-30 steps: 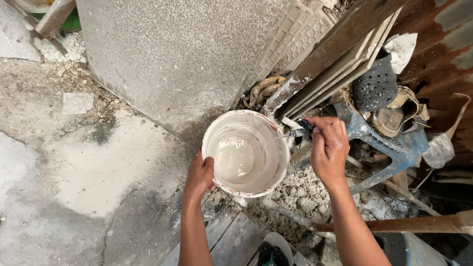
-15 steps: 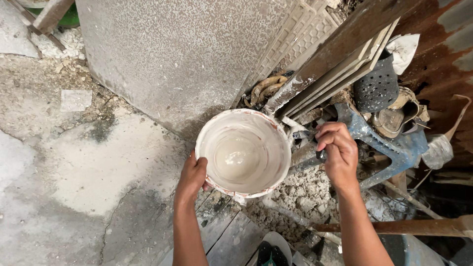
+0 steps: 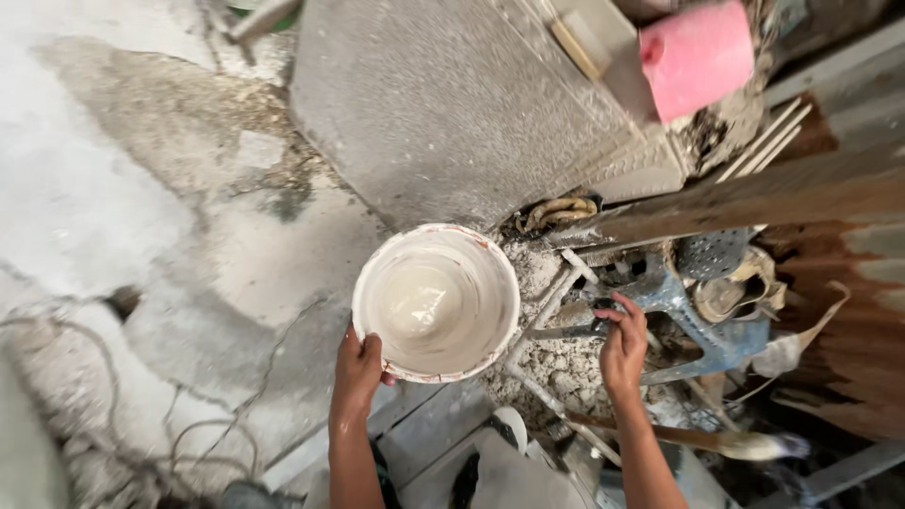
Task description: The person applies white plaster to long decorative molding pieces using a trowel and hand, smoothing the surface. They then rinse their hands and a bucket at a tap, fill the bucket with water, and add white powder from a bag into the bucket, mixing it by hand.
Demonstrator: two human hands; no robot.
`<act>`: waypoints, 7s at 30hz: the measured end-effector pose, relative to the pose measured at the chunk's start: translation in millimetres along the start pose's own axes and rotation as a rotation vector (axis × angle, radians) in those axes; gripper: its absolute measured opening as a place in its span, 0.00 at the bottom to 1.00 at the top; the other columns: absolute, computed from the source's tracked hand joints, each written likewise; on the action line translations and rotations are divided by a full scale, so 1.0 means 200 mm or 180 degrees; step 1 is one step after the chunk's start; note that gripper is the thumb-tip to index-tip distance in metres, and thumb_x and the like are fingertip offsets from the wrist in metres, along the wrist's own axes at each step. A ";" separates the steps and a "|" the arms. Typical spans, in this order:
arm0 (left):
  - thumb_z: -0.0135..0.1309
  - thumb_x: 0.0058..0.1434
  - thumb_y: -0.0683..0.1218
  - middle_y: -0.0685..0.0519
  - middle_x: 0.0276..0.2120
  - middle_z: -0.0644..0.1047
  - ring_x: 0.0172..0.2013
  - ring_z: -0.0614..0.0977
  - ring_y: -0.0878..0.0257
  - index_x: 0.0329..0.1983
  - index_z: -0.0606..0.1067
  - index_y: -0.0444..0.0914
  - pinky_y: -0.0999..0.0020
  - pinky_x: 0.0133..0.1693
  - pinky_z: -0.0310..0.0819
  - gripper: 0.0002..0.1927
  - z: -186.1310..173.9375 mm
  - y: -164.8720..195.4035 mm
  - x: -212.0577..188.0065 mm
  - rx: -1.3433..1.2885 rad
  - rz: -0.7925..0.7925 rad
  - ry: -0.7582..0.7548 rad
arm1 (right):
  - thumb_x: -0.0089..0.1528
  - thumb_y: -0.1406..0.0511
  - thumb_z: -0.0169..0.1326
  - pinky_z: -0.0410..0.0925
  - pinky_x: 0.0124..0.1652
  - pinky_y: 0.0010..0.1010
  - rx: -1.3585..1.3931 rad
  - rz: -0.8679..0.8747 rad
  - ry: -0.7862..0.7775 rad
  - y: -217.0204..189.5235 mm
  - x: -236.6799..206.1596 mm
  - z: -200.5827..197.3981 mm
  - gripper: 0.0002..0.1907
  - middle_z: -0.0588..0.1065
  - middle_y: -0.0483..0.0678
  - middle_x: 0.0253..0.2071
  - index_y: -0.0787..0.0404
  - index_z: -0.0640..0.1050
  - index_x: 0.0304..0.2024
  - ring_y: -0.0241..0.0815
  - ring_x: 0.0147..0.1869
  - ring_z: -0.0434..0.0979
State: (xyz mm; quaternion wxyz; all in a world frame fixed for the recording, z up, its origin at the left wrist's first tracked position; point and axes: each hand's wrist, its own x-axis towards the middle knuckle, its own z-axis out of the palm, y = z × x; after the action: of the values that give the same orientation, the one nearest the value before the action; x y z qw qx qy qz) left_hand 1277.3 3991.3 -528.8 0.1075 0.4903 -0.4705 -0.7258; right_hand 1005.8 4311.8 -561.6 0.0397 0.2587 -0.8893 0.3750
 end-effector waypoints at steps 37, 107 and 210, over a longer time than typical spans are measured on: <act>0.45 0.62 0.42 0.46 0.49 0.80 0.29 0.83 0.64 0.71 0.63 0.42 0.67 0.21 0.77 0.31 -2.23 2.88 -0.70 -0.1402 0.0258 0.0992 | 0.70 0.53 0.40 0.73 0.53 0.41 0.2505 0.1220 -0.2827 -4.09 1.23 0.63 0.24 0.81 0.55 0.50 0.63 0.76 0.57 0.50 0.52 0.82; 0.44 0.62 0.38 0.39 0.36 0.79 0.20 0.78 0.58 0.74 0.54 0.44 0.64 0.18 0.73 0.35 -6.70 10.24 8.27 -0.0876 0.0034 0.0539 | 0.70 0.49 0.36 0.71 0.51 0.37 0.2976 0.1436 -0.2176 -9.48 8.67 8.52 0.28 0.77 0.50 0.52 0.62 0.73 0.58 0.42 0.51 0.77; 0.54 0.62 0.59 0.41 0.69 0.51 0.48 0.83 0.48 0.76 0.33 0.49 0.56 0.45 0.83 0.51 -7.06 14.76 13.68 -0.0706 0.0005 -0.1243 | 0.66 0.63 0.55 0.63 0.31 0.21 0.1479 0.0631 0.0045 -11.98 13.63 12.02 0.13 0.72 0.40 0.33 0.63 0.76 0.50 0.28 0.32 0.67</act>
State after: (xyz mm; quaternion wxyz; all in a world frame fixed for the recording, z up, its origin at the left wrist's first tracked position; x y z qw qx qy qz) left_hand 165.8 -89.2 20.2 0.0681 0.3252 -0.4000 -0.8542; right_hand 123.8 84.4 -12.5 -0.0515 0.1698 -0.8000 0.5732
